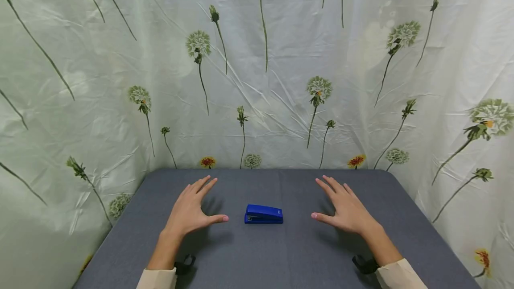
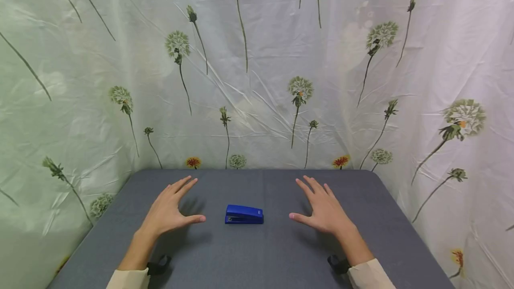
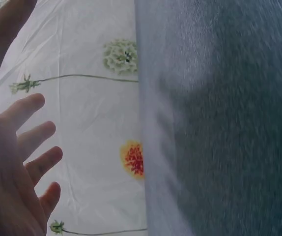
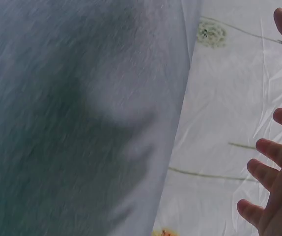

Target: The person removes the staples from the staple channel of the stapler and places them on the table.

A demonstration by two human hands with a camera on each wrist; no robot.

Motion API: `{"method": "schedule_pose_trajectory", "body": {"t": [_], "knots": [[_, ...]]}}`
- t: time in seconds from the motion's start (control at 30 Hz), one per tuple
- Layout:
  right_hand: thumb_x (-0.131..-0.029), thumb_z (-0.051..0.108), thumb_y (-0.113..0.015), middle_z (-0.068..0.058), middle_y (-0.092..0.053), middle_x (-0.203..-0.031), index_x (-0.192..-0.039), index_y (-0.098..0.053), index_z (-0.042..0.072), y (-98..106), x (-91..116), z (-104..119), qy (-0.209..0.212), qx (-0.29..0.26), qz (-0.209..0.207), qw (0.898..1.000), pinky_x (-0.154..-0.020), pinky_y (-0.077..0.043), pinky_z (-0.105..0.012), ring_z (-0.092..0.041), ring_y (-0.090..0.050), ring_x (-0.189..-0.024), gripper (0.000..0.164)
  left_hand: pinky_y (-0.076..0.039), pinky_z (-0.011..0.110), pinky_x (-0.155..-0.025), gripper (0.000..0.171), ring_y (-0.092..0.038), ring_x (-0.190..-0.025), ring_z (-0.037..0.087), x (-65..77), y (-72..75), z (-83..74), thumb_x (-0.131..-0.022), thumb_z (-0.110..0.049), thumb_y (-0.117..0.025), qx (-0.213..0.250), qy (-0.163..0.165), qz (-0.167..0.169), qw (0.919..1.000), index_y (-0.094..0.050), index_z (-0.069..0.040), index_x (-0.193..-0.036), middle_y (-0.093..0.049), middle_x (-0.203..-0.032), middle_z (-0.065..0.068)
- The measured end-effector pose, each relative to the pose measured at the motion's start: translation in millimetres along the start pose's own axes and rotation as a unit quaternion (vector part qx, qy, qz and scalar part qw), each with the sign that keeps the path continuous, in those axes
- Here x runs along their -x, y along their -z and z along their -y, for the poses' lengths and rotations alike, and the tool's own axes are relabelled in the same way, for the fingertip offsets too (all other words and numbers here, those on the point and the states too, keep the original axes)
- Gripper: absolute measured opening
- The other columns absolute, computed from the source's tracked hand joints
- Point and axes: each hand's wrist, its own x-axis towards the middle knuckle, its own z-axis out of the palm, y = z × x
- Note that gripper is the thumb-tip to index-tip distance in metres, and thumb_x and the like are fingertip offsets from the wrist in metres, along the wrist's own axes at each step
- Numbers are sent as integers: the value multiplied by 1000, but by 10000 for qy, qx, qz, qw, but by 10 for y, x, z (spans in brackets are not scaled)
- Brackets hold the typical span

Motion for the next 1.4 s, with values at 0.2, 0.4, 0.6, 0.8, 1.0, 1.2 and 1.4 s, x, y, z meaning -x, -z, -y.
{"method": "schedule_pose_trajectory", "body": {"t": [0.2, 0.4, 0.6, 0.8, 1.0, 1.2, 1.4], "knots": [[-85, 75, -66, -13, -35, -166, -163, -32, 24, -68, -104, 144, 191, -61, -99, 9998, -119, -25, -68, -37, -39, -150, 99, -29, 62, -121, 117, -44, -146, 39, -40, -77, -71, -63, -87, -73, 124, -54, 34, 9999, -41, -28, -159, -42, -163, 9], [-85, 73, -67, -11, -38, -164, -161, -37, 21, -156, -194, 290, 319, -127, -139, 9993, -117, -31, -65, -34, -42, -149, 97, -35, 67, -114, 113, -46, -144, 40, -89, -174, -165, -63, -87, -74, 295, -101, 119, 9994, -45, -31, -157, -44, -162, 8], [-86, 75, -64, -7, -42, -163, -160, -39, 21, -251, -302, 447, 479, -174, -140, 9986, -114, -38, -63, -32, -44, -147, 95, -35, 67, -114, 109, -45, -145, 40, -150, -303, -225, -63, -86, -74, 363, -152, 197, 9990, -51, -30, -154, -47, -159, 7], [-87, 76, -62, -6, -44, -162, -159, -42, 21, -361, -398, 609, 508, -328, 117, 9981, -112, -40, -62, -31, -46, -146, 93, -38, 67, -110, 107, -48, -143, 38, -173, -418, -271, -63, -86, -74, 558, -173, 344, 9977, -54, -29, -151, -49, -158, 7], [-87, 73, -64, -5, -48, -159, -157, -45, 21, -469, -464, 774, 480, -542, 383, 9966, -113, -39, -61, -30, -48, -144, 90, -38, 66, -111, 106, -47, -144, 37, -173, -511, -344, -61, -84, -79, 750, -58, 567, 9956, -56, -29, -149, -50, -157, 6], [-88, 69, -66, -7, -56, -151, -153, -50, 17, -597, -532, 928, 535, -655, 485, 9952, -111, -42, -59, -29, -55, -137, 85, -41, 66, -108, 98, -51, -139, 34, -182, -562, -403, -63, -73, -86, 1070, -17, 624, 9923, -60, -28, -145, -56, -151, 5], [-92, 68, -63, -7, -62, -143, -150, -54, 14, -733, -602, 1070, 733, -555, 559, 9942, -106, -46, -54, -26, -60, -128, 79, -44, 64, -107, 92, -54, -136, 36, -198, -631, -418, -64, -67, -90, 1418, -1, 969, 9851, -63, -27, -142, -60, -146, 6]]}}
